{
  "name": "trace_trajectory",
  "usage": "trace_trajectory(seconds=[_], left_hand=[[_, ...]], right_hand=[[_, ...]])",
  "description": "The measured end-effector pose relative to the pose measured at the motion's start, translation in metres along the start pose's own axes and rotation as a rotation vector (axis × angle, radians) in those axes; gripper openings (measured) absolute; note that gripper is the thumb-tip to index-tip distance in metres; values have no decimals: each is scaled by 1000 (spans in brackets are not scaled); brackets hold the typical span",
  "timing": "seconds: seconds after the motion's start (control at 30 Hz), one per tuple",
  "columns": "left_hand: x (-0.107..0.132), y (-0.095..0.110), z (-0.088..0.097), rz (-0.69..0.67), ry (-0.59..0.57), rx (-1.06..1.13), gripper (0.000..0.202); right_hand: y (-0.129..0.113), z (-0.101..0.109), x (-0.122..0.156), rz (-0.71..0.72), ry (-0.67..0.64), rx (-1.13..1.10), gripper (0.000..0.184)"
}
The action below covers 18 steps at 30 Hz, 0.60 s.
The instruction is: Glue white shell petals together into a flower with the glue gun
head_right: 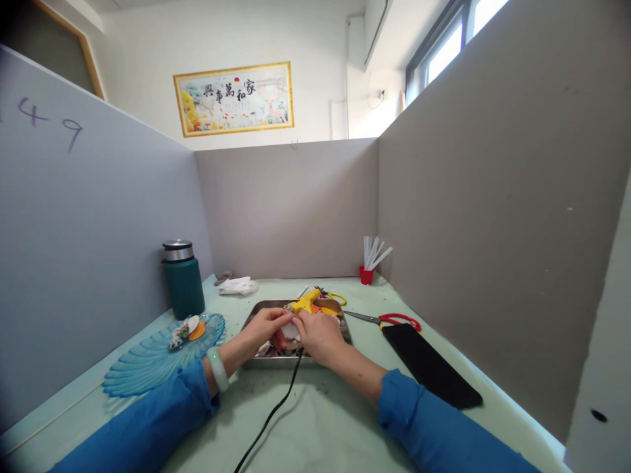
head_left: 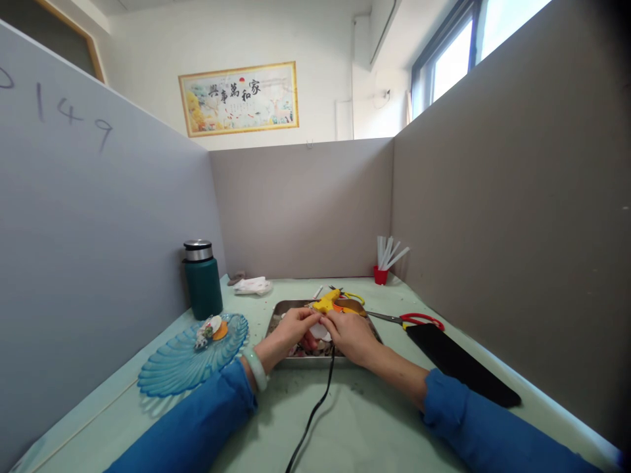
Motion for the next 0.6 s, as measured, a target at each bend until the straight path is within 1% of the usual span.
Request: trace_trajectory(seconds=[0.2,0.37,0.6], left_hand=[[0,0,0,7,10,7,44],[-1,1,2,-22,37,27,40],[1,4,2,-50,23,17,41]], right_hand=[[-1,1,0,7,-3,-11,53],[0,0,0,7,10,-6,54],[3,-2,-2,29,39,-10,53]])
Point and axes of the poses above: each hand's wrist, its own x-axis away from the middle knuckle, its own z-axis out of the back of the hand, y = z × x, the point moved 7 cm from there along -x, towards the middle knuckle, and after that the axes turned 8 degrees about -x, right-handed, at the moved point
